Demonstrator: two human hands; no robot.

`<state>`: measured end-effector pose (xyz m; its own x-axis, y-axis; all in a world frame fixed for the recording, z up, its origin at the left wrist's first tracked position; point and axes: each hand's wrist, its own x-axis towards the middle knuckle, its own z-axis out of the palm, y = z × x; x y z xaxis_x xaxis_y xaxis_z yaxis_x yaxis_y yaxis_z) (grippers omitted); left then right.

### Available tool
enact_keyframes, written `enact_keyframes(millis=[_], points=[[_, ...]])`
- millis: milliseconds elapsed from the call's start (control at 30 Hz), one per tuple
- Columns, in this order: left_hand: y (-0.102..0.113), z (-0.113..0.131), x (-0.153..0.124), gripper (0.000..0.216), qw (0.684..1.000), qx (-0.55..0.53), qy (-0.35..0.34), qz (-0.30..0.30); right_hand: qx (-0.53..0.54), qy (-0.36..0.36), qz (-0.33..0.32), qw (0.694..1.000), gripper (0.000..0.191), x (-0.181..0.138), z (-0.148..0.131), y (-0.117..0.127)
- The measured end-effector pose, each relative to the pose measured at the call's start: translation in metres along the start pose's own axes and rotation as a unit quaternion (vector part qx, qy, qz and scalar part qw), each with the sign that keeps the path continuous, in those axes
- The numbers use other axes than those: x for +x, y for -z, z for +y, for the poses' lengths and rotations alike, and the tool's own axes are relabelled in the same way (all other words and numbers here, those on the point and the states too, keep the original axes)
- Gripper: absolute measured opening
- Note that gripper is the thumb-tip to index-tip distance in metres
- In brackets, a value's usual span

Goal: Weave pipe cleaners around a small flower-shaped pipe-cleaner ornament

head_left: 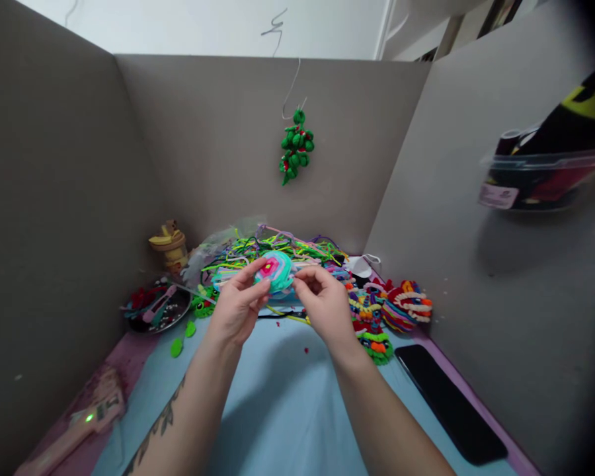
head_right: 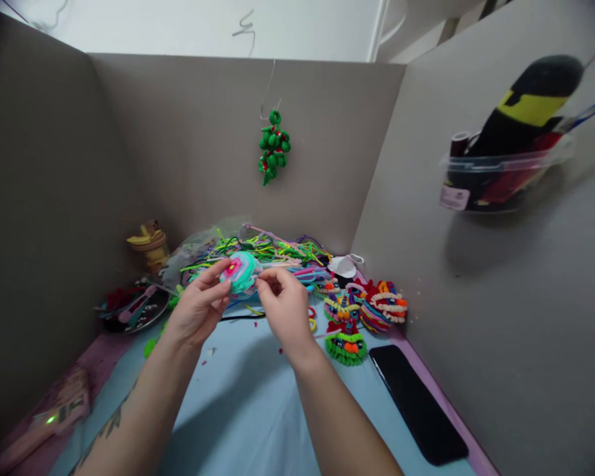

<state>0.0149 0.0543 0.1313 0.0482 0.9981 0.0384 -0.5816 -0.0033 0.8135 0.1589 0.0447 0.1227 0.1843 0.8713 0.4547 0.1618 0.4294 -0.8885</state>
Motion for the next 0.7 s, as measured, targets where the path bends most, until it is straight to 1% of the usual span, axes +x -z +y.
enact_keyframes(millis=[100, 233, 333, 433, 533, 700], points=[[0.0, -0.001, 0.0, 0.042, 1.0, 0.005, 0.0, -0.007, 0.026, -0.017, -0.011, 0.999, 0.01, -0.001, -0.001, 0.0], [0.001, -0.001, 0.0, 0.041, 1.0, -0.002, -0.004, 0.003, 0.042, -0.03, -0.062, 0.997, 0.009, 0.0, -0.003, 0.0], [0.001, -0.001, 0.001, 0.042, 1.0, -0.006, -0.007, 0.013, 0.098, -0.061, -0.103, 0.988, 0.011, 0.001, -0.002, -0.001], [0.001, -0.003, 0.002, 0.044, 0.999, -0.005, -0.023, 0.029, 0.16, -0.074, -0.124, 0.976, 0.016, 0.002, 0.002, -0.003], [0.0, -0.006, 0.002, 0.045, 0.997, 0.01, -0.065, 0.039, 0.197, -0.067, -0.121, 0.971, 0.021, 0.001, 0.005, -0.007], [-0.005, -0.015, -0.003, 0.048, 0.984, 0.067, -0.157, 0.044, 0.216, -0.056, -0.08, 0.971, 0.028, -0.002, 0.009, -0.016]])
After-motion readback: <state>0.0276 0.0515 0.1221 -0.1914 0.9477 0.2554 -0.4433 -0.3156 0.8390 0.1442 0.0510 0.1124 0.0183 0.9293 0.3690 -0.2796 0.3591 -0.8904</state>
